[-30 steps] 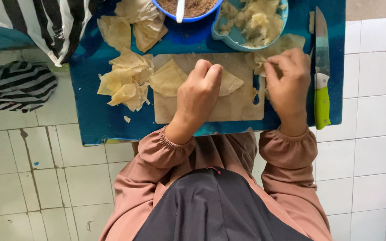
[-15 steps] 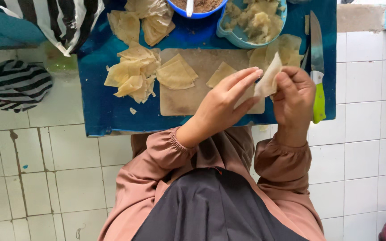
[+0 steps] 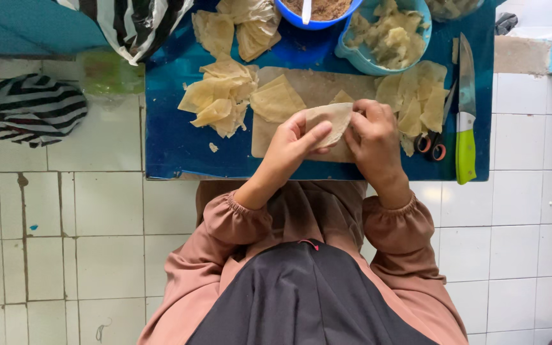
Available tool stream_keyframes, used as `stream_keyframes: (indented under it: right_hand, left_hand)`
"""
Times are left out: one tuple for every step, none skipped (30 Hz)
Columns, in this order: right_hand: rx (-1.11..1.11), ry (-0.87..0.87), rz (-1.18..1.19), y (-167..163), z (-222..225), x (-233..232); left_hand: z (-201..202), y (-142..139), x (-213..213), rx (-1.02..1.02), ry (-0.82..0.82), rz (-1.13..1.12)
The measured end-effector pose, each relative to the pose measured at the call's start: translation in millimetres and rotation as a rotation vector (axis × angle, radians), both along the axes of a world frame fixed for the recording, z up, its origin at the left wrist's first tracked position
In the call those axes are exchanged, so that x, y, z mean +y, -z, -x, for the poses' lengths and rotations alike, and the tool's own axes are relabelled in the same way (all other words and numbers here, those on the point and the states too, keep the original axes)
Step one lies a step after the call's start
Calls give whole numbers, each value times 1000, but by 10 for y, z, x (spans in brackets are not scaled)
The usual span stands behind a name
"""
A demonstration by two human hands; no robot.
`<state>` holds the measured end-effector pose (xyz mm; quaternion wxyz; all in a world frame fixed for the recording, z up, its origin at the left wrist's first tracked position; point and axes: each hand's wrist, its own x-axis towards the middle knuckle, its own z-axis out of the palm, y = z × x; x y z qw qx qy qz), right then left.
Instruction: The person sits on the floor at a low blue table and folds thin translucent wrapper sheets one at a time into smaller shapes, placing each folded piece on the cutting board or into a bowl. They occasionally use a knife and scissors on the sheets and scoop brown powder from a blue bowl with a spoon.
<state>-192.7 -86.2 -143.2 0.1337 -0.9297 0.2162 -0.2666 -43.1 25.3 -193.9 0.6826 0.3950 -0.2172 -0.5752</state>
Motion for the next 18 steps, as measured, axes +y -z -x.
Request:
stream_keyframes:
  right_hand:
    - [-12,31,-16,46,-22,-11]
    - [-23,65,-35,96,-31,-18]
    - [-85,63,-92,142,-18,-34]
    - [-150,59,-147,179,8,-74]
    - [-216,52,-202,215,40,-125]
    - [-289,134,-381,243,103,-166]
    - [-356,217,-561,264,179,-211]
    - [-494,214,-733,281,251,-269]
    - [-631,211,-904,291,332,-321]
    - [-768,210,-1075,304,407,-357]
    - [-810,205,-1174,314,478,-383]
    - [-858,199,-1268,315,543,-413]
    - [-908,192,-1359,313,599,-434]
    - [-920,178,-1391,310,650,-435]
    - [-931,163,-1425,305,691,-427]
    - [-941,146,-1461,296,723,-414]
    - [-945,116,-1471,288,741,-394]
    - [-947,87,-1483,280,754,-364]
  left_hand:
    - [-16,-21,9,-61,-7,17]
    - [-24,-44,24,-121,-12,33]
    - [-23,-65,33,-256,-35,-14]
    - [-23,-88,31,-394,-61,-60]
    - [-23,-110,21,-532,-89,-108]
    - [-25,-128,-8,-679,-80,-54]
    - [-22,-145,-52,-825,-68,-1]
    - [-7,-162,-106,-969,-53,54]
    - [29,-179,-176,-932,-29,38]
    - [84,-198,-259,-894,-3,22]
    - [121,-216,-334,-857,24,8]
    - [110,-234,-408,-1046,-47,-17]
    - [95,-255,-476,-1235,-121,-38]
    - [105,-279,-515,-1421,-196,-61]
    - [122,-306,-522,-1472,-195,-128]
    - [126,-334,-506,-1524,-195,-199]
    - [128,-364,-477,-1577,-195,-272]
    - [159,-392,-416,-1546,-284,-184]
